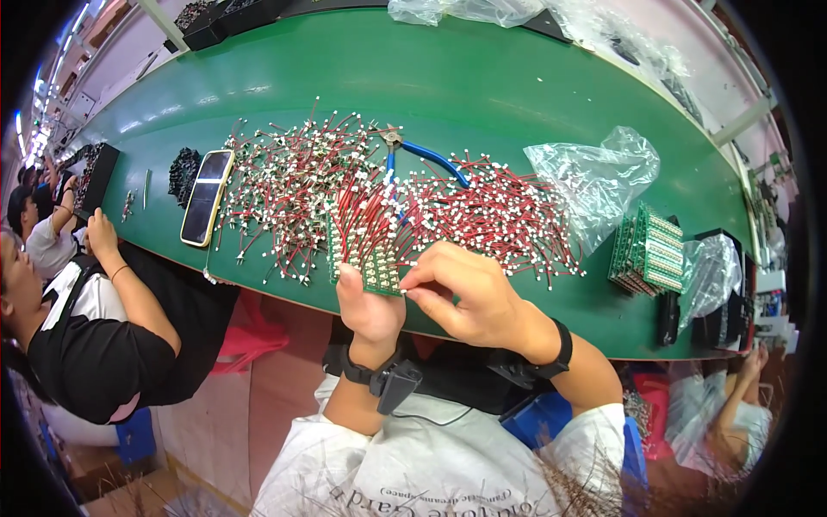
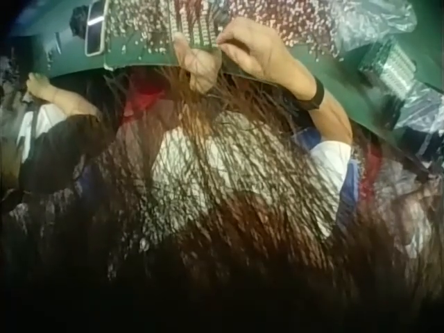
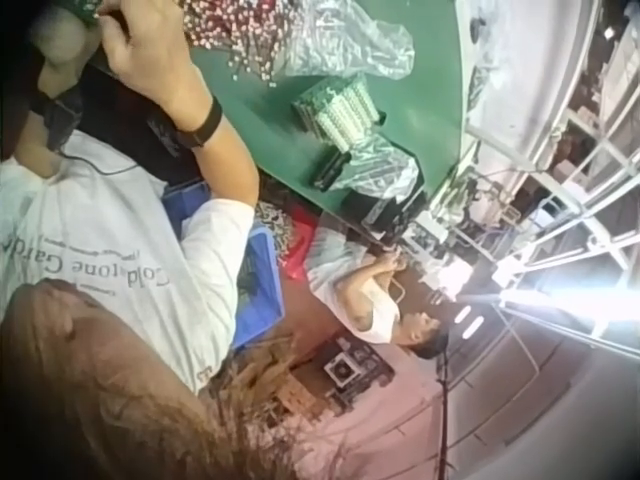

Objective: The person picks up red wires one at a time from a pile and inserts them into a green circuit board.

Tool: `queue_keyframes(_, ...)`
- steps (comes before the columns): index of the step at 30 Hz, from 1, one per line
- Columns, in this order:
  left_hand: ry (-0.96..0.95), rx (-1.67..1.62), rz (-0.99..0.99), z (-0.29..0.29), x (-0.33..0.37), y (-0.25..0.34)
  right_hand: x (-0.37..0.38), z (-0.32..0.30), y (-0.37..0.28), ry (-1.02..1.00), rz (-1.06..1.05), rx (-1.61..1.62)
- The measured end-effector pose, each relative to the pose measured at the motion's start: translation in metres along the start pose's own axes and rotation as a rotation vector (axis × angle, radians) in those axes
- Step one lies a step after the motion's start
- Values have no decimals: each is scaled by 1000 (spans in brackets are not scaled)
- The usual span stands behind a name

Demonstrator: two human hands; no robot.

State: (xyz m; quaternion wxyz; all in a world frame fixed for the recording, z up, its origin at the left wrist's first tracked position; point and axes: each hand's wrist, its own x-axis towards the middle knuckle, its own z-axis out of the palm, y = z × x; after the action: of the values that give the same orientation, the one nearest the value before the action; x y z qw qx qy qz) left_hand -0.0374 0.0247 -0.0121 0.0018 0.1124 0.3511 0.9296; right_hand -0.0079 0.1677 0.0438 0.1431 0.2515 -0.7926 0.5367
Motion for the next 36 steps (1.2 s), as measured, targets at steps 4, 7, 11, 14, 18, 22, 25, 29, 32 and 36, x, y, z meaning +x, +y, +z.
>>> queue_keyframes(4, -4, 35, -5, 5, -3, -2, -3, 6, -3, 88, -170, -217)
queue_keyframes(7, -34, 74, 2, 5, -6, -1, -6, 8, 1, 89, -180, -267)
queue_keyframes(11, -11, 153, 72, 3, -7, -7, -6, 8, 2, 41, -125, -254)
queue_keyframes(14, -35, 188, 76, 10, -7, -8, -7, 7, 4, 63, -122, -242)
queue_keyframes(18, -93, 214, 96, 6, -7, -9, -9, 7, 5, 39, -93, -260)
queue_keyframes(22, -152, 269, 36, 3, -9, -2, -7, 5, 1, 13, -109, -317)
queue_keyframes(25, -139, 341, -11, -4, -10, -8, -11, 5, 5, -25, -123, -426)
queue_keyframes(29, -138, 464, -44, 10, -6, -1, -13, 6, 6, -41, -201, -550)
queue_keyframes(32, -192, 364, 10, 0, -7, -3, -12, 5, -5, -82, -121, -582)
queue_keyframes(36, -203, 305, -76, 3, -11, 1, -15, 6, -9, -101, -58, -691)
